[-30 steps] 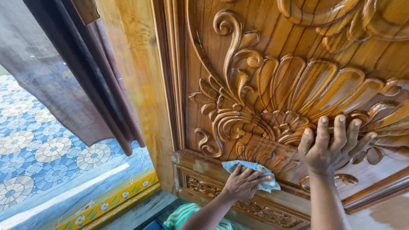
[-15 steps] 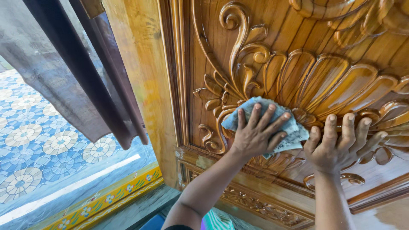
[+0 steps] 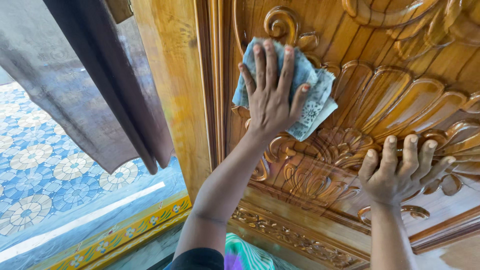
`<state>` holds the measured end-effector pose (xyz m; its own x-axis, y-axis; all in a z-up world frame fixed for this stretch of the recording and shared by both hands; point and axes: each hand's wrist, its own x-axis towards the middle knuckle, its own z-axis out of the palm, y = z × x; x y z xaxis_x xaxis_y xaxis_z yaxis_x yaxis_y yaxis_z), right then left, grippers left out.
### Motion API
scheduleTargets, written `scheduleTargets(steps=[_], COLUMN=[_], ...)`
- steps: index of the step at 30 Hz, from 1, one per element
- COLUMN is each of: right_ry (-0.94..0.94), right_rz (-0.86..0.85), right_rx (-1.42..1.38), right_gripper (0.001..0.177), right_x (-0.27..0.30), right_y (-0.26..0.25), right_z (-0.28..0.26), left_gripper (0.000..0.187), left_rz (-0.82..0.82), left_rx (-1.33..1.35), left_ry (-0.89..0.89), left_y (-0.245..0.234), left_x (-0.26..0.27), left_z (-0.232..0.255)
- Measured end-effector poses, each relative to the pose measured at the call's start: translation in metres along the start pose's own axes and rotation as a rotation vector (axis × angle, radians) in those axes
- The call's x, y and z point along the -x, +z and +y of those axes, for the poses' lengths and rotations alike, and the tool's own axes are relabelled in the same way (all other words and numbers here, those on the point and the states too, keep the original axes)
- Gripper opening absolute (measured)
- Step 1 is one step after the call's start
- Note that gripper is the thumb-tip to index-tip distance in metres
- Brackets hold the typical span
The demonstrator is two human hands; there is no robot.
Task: The person wipes a carved wooden door with a cloth, focusing on the intricate floral patterns. They use both hands to clean the surface, moving the cloth across the carvings to remove dust or dirt.
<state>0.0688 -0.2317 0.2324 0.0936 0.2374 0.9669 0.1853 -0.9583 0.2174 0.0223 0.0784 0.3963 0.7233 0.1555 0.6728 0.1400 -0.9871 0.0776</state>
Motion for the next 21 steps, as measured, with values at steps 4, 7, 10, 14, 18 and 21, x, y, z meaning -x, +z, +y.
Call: scheduleTargets(steps=[4,7,10,14,18,21], right_ry=[-0.002,0.000,-0.006,-0.059,-0.140,-0.100], right_rz=[-0.022,0.000,0.049,0.173,0.077,0.082], right_rx=[0.017,-0.001,-0.092,-0.238,-0.068,-0.078], right_gripper=[0.045,0.045,0.046,0.051,0.054,0.048], right_x=[0.004,0.004,-0.001,-0.013,-0.016,-0.013], right_y=[0.001,0.003,-0.001,-0.012,-0.021,-0.015], right_z=[0.003,0.003,0.001,-0.003,-0.007,-0.008], left_gripper=[0.072,0.078,0.074,0.074,0.073,0.075], left_rz=[0.030,-0.119,-0.195,-0.115,0.018,0.056], left_rx=[-0.102,-0.133,-0.060,0.054,-0.082,-0.311], left_ry=[0.031,0.060,0.234,0.445,0.514,0.543], left_y=[-0.047,-0.065,-0.056,-0.023,-0.013,-0.020], left_x=[-0.019,-0.021,-0.005,0.030,0.065,0.070], left_z=[0.010,0.030,0.046,0.083,0.101,0.098])
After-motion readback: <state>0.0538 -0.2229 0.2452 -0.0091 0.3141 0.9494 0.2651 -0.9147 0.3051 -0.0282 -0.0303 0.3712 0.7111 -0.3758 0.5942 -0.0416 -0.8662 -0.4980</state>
